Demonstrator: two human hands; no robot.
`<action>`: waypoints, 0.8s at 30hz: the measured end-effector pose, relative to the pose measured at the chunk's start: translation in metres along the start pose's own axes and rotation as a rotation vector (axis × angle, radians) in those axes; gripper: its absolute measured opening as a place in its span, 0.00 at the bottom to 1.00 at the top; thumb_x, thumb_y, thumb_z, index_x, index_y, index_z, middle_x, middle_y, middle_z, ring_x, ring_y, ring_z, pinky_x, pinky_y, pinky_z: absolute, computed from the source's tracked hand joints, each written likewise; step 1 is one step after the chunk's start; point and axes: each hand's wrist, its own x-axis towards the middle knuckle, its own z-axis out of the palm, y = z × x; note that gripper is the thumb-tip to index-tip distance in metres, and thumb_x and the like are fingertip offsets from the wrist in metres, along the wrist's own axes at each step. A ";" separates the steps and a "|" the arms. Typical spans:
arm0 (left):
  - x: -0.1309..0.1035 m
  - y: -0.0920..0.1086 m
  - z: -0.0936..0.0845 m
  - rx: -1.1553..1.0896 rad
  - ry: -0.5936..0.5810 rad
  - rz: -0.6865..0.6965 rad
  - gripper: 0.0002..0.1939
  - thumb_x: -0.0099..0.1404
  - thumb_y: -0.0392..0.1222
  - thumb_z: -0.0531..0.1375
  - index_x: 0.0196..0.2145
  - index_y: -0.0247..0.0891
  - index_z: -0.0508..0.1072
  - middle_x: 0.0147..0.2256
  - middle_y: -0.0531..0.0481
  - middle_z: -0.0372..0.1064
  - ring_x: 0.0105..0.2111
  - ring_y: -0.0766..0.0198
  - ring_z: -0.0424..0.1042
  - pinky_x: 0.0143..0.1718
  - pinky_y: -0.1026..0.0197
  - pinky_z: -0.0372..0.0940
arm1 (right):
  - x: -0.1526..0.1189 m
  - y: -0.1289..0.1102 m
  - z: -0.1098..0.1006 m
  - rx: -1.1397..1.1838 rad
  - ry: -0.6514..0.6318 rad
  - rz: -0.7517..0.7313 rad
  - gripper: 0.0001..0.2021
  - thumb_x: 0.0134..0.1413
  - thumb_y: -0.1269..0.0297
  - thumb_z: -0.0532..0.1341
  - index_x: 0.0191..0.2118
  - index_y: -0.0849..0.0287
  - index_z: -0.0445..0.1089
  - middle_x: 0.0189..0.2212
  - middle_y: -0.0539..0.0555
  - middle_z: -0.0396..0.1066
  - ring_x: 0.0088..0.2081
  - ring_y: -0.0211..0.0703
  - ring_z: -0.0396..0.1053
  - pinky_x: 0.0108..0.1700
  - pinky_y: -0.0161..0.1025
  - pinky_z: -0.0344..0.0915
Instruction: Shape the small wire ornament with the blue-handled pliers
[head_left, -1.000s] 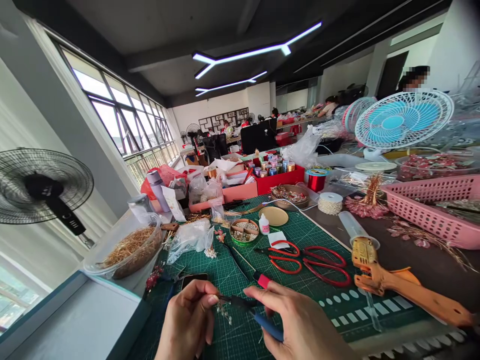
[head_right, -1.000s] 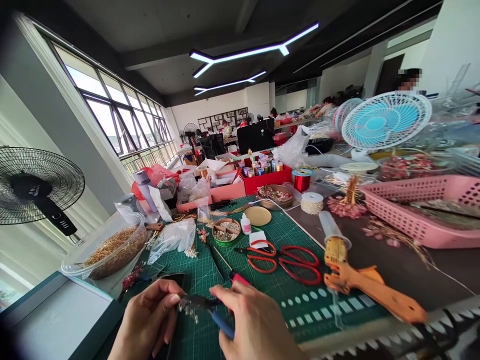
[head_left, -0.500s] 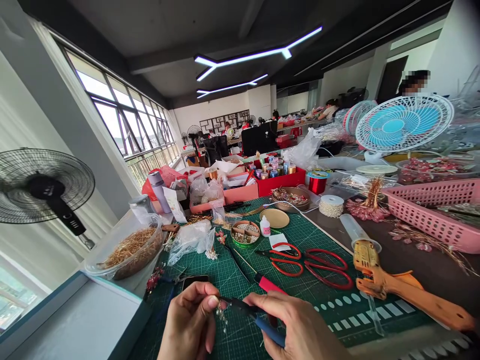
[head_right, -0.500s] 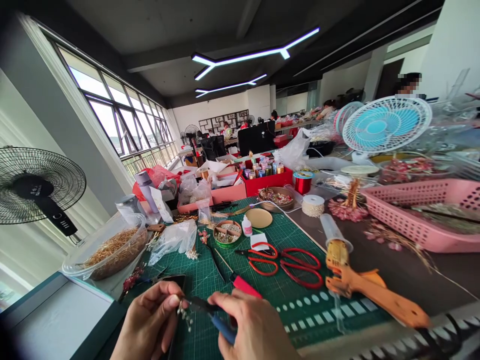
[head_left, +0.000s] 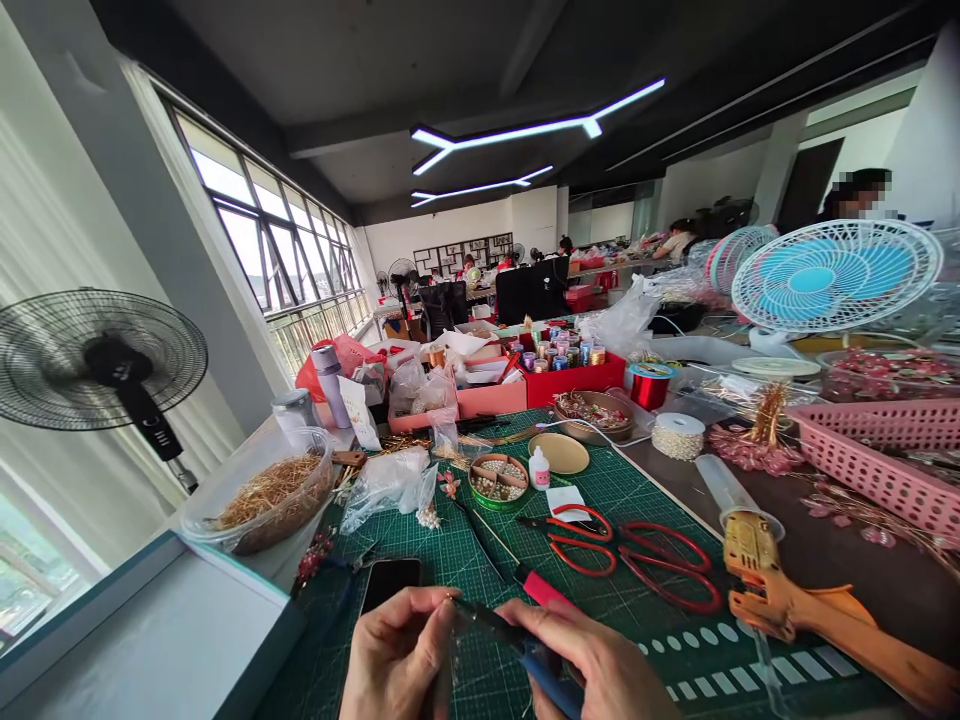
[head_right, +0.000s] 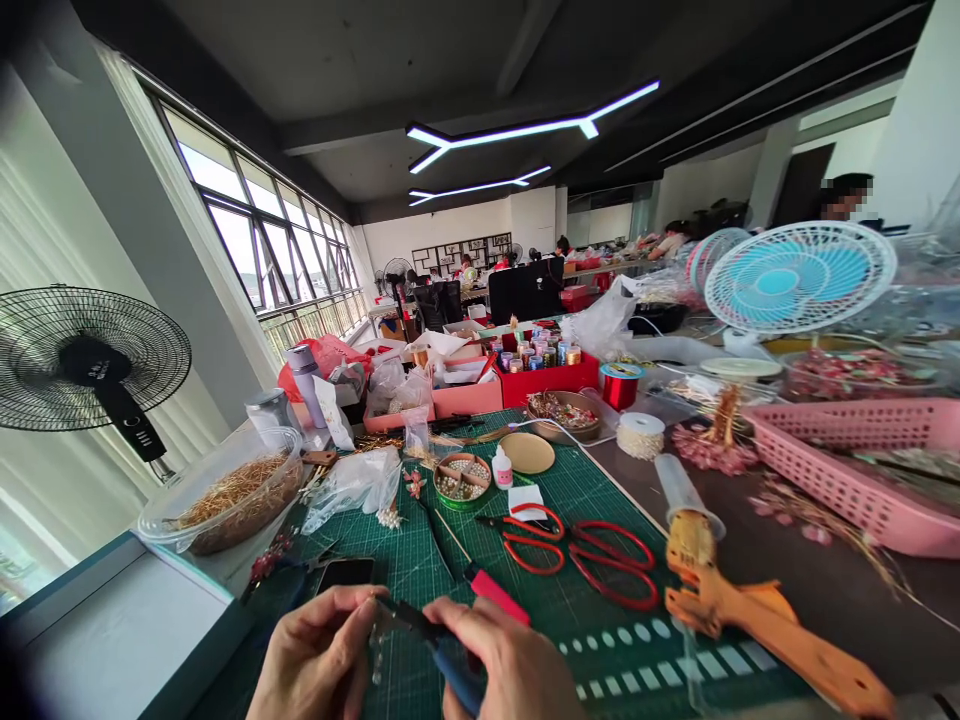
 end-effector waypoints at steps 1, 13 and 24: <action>-0.001 0.001 0.001 0.026 0.002 0.002 0.24 0.45 0.59 0.64 0.26 0.32 0.73 0.05 0.60 0.54 0.06 0.77 0.48 0.09 0.73 0.41 | -0.002 0.003 0.001 -0.045 0.023 -0.016 0.26 0.37 0.76 0.53 0.46 0.53 0.70 0.40 0.52 0.75 0.42 0.49 0.73 0.40 0.40 0.73; -0.002 0.004 -0.003 0.113 -0.138 -0.027 0.23 0.49 0.61 0.61 0.24 0.34 0.69 0.07 0.60 0.56 0.07 0.78 0.50 0.09 0.74 0.43 | -0.005 0.008 -0.011 -0.284 0.284 -0.200 0.27 0.38 0.74 0.54 0.49 0.54 0.66 0.32 0.56 0.72 0.31 0.47 0.74 0.28 0.40 0.74; -0.005 0.007 -0.006 0.095 -0.296 -0.056 0.21 0.54 0.58 0.59 0.24 0.34 0.68 0.08 0.60 0.55 0.07 0.79 0.50 0.09 0.74 0.43 | -0.009 0.008 -0.021 -0.248 0.247 -0.238 0.23 0.42 0.75 0.52 0.47 0.53 0.67 0.32 0.54 0.73 0.32 0.45 0.74 0.29 0.39 0.74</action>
